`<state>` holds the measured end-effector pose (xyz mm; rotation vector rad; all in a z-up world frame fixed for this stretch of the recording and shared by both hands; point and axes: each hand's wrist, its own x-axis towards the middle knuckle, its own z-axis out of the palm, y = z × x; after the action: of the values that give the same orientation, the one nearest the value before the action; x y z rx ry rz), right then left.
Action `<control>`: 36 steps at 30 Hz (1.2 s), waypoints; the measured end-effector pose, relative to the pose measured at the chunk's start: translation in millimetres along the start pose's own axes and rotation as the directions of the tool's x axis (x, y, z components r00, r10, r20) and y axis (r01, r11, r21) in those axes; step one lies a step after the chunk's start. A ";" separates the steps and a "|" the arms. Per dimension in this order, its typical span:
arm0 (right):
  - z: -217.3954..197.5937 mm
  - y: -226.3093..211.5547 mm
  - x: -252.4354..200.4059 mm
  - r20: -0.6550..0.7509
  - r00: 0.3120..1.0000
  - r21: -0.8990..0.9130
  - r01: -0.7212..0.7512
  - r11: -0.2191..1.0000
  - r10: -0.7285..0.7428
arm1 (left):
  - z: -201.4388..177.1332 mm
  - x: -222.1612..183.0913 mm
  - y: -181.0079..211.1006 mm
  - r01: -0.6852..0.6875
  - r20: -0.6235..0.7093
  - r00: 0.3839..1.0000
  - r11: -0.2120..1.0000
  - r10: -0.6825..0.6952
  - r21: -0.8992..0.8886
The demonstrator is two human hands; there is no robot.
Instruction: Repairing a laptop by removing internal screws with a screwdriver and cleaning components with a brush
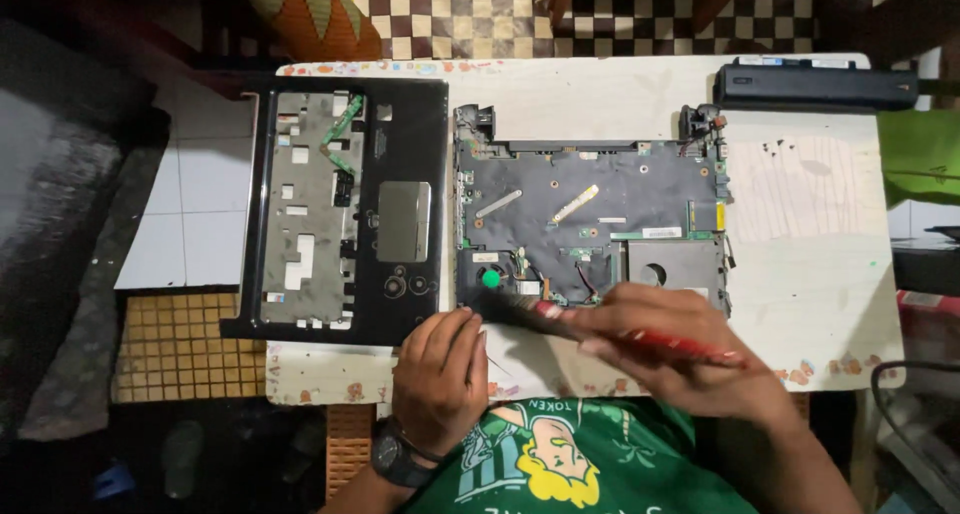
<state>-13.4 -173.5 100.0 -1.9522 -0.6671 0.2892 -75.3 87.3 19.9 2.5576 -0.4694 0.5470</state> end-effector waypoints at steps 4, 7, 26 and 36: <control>-5.4 -24.3 8.6 -0.207 0.974 -0.099 -0.111 0.989 0.088 | 2.4 -3.4 -1.9 0.008 0.014 1.000 1.000 -0.008 -0.009; 5.0 -11.7 10.3 -0.113 0.987 -0.174 0.091 0.981 -0.111 | 0.3 -0.7 -0.1 -0.012 -0.019 1.000 1.000 0.012 -0.017; -8.3 -22.4 -8.6 -0.207 0.941 -0.168 -0.304 0.938 0.268 | 0.4 -1.1 2.6 0.015 -0.095 0.995 0.998 -0.009 0.056; -2.6 5.6 -39.2 -0.421 0.794 0.290 -0.339 0.895 0.438 | 1.2 -4.9 1.4 0.015 -0.049 0.999 0.997 -0.012 0.073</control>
<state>-42.4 -199.6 92.9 -1.8498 0.0982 0.1067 -79.7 86.5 17.2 2.6087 -0.4219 0.6311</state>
